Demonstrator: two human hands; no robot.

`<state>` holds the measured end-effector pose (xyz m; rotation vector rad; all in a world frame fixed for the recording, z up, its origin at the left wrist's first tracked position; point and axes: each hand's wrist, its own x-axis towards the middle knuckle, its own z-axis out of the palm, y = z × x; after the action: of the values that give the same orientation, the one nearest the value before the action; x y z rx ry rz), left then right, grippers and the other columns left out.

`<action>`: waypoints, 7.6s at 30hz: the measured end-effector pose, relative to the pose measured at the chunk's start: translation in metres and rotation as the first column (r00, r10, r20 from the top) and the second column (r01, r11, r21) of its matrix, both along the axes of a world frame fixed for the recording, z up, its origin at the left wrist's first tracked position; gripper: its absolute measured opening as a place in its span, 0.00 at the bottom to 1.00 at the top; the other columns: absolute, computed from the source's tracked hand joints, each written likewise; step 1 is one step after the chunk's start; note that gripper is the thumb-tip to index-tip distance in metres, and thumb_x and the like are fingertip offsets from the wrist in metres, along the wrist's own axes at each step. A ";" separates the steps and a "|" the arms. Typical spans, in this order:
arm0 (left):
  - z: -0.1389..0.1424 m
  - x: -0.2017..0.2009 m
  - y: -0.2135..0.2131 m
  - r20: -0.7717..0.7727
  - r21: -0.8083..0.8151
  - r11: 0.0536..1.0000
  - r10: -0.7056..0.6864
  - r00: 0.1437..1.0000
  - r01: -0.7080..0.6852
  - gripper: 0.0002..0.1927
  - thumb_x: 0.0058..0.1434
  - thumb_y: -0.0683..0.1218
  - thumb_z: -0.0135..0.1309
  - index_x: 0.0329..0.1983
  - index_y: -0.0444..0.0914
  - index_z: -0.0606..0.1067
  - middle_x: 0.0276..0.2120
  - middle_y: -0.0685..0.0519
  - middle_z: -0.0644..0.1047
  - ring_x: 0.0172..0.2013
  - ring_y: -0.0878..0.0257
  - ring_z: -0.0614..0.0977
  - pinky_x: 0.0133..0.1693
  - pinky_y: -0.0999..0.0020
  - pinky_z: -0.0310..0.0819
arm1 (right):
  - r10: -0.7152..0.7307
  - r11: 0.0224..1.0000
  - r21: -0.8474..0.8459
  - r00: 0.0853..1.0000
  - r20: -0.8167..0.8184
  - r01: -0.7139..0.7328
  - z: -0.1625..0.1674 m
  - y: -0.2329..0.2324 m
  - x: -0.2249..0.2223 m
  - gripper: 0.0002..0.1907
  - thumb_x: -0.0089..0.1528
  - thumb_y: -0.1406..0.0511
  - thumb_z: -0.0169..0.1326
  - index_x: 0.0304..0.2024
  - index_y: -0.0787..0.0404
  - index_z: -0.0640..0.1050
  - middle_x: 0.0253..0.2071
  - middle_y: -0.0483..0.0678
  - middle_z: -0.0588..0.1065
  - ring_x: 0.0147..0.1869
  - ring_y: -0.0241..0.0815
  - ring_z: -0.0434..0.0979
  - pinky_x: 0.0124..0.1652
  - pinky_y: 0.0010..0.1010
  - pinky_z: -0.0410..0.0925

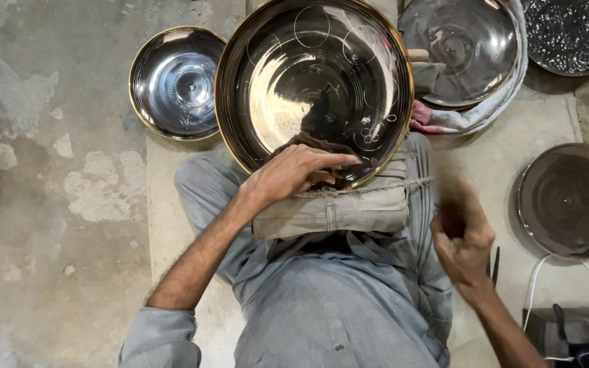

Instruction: The person sits on the floor and uses a wooden mallet to repeatedly strike a metal punch tool placed on the inner surface of a large brass bowl. The person holds the bowl steady with their left hand while striking with their right hand.

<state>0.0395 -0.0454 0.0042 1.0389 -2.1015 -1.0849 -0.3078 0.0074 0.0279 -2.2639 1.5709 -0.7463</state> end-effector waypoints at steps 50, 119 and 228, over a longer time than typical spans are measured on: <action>0.011 0.011 0.017 -0.212 0.039 0.935 0.352 0.912 -0.352 0.29 0.62 0.39 0.61 0.66 0.40 0.68 0.39 0.49 0.82 0.41 0.61 0.86 0.44 0.64 0.83 | 0.080 0.981 0.181 0.993 -0.083 -0.064 0.026 -0.001 0.008 0.47 0.50 0.72 0.60 0.73 0.56 0.63 0.58 0.63 0.76 0.50 0.61 0.80 0.51 0.46 0.73; 0.012 0.016 -0.008 -0.053 -0.059 0.998 0.018 0.998 -0.021 0.28 0.61 0.43 0.58 0.66 0.43 0.71 0.47 0.53 0.81 0.44 0.57 0.86 0.50 0.60 0.82 | -0.072 0.985 0.158 0.997 0.005 0.070 -0.011 0.023 0.013 0.44 0.51 0.74 0.59 0.71 0.57 0.65 0.53 0.64 0.77 0.51 0.59 0.82 0.50 0.43 0.75; -0.001 -0.012 0.032 -0.358 -0.002 0.713 0.654 0.667 -0.701 0.25 0.66 0.38 0.59 0.64 0.37 0.65 0.39 0.46 0.83 0.41 0.58 0.89 0.41 0.65 0.89 | 0.247 0.803 -0.226 0.654 -0.715 -0.551 0.145 -0.127 0.096 0.31 0.59 0.53 0.65 0.65 0.42 0.77 0.48 0.42 0.83 0.39 0.38 0.83 0.35 0.29 0.75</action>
<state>0.0279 -0.0137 0.0030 1.3104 -1.2966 -0.6486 -0.2115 -0.1195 0.1729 -3.3301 1.0548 -0.1439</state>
